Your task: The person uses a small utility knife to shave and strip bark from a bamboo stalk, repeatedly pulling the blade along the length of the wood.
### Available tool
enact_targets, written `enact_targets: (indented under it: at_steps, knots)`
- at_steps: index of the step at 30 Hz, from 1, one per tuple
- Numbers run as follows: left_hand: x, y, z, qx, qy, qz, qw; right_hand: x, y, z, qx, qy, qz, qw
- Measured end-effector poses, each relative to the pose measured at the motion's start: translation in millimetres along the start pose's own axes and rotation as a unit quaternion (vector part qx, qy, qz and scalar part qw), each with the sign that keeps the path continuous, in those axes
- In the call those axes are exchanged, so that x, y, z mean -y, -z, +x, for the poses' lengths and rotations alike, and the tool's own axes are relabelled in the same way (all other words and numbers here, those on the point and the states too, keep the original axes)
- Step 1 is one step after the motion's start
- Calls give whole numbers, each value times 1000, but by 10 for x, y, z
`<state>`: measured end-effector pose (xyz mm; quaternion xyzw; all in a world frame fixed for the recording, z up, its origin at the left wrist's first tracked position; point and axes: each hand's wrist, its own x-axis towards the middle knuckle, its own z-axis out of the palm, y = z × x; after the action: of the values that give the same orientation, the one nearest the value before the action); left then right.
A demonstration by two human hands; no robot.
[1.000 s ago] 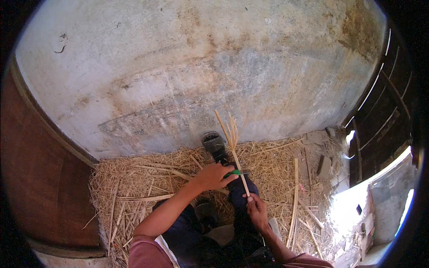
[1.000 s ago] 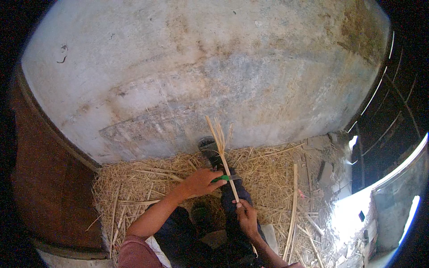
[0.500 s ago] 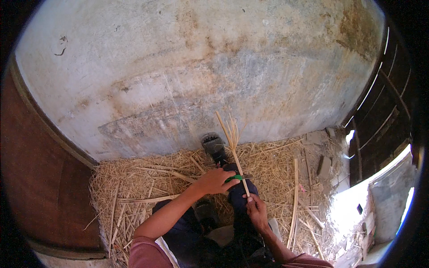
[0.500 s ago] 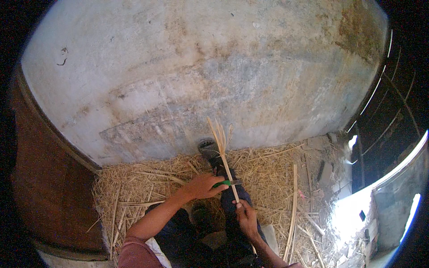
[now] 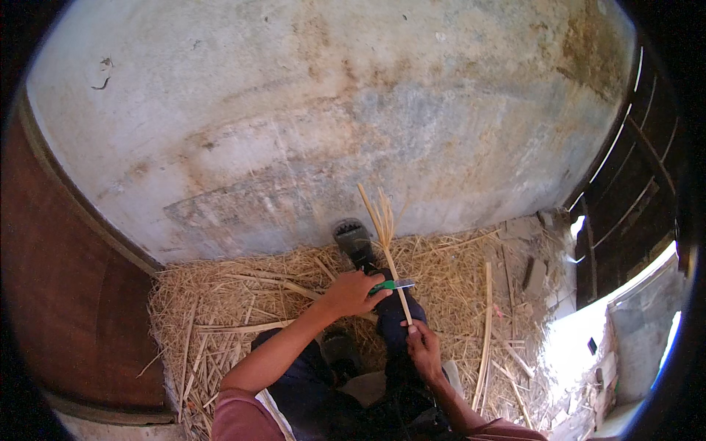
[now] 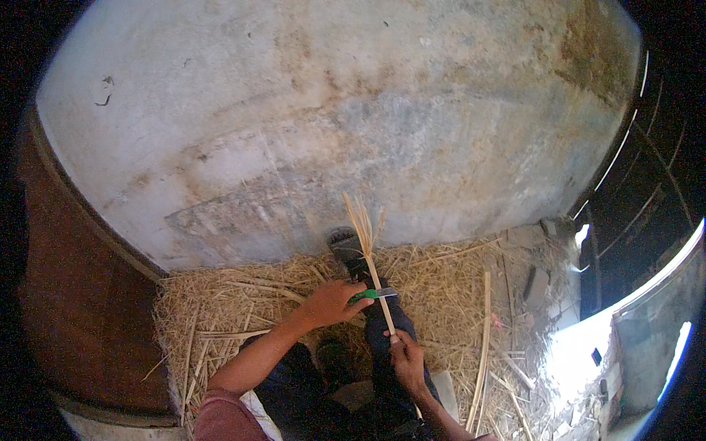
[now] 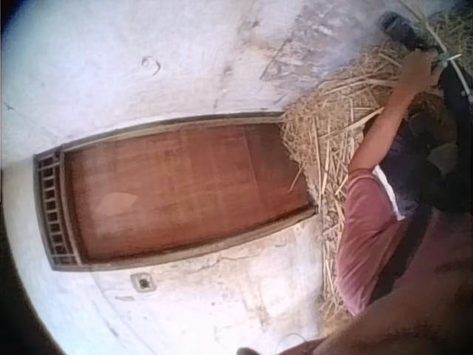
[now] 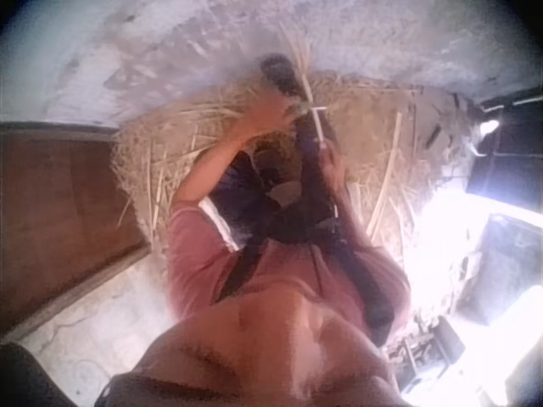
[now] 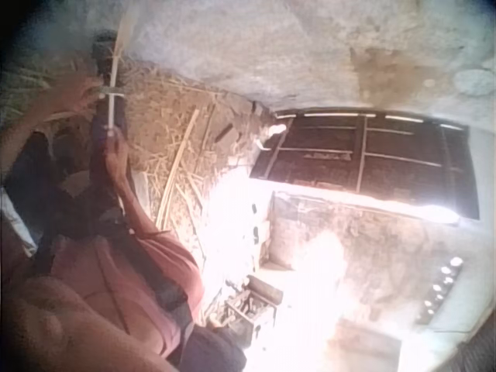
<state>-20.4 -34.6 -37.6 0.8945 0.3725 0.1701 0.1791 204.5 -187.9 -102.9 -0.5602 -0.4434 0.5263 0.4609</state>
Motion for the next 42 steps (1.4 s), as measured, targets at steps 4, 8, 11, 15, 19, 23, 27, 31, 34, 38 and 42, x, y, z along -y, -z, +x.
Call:
enact_targets:
  at_steps: [4,8,11,15,19,23,27,31,34,38,42]
  knots:
    - [205,60,107,-38,54,42,997,21,-35,-4,-6,4,8,1000]
    - [230,101,122,-82,60,61,993,37,-42,5,0,9,8,1000]
    - [115,-10,52,-72,-22,11,997,-20,-3,4,2,2,-6,1000]
    - [-63,-67,-13,30,-8,20,999,18,6,-5,4,-11,9,1000]
    - [15,43,72,-55,22,56,997,78,-28,0,-5,-19,23,1000]
    - [114,51,97,-50,41,31,997,58,-22,10,1,4,10,1000]
    - [-75,-67,-22,16,-45,30,998,-85,17,33,16,7,43,999]
    - [-5,-27,12,-19,-3,16,1000,36,-2,9,13,-15,56,998]
    - [182,102,62,-28,71,31,997,31,17,12,7,-19,37,999]
    - [156,185,31,-15,106,47,993,58,10,1,12,-9,29,999]
    - [54,119,-73,20,22,7,1000,63,4,-11,12,-12,34,999]
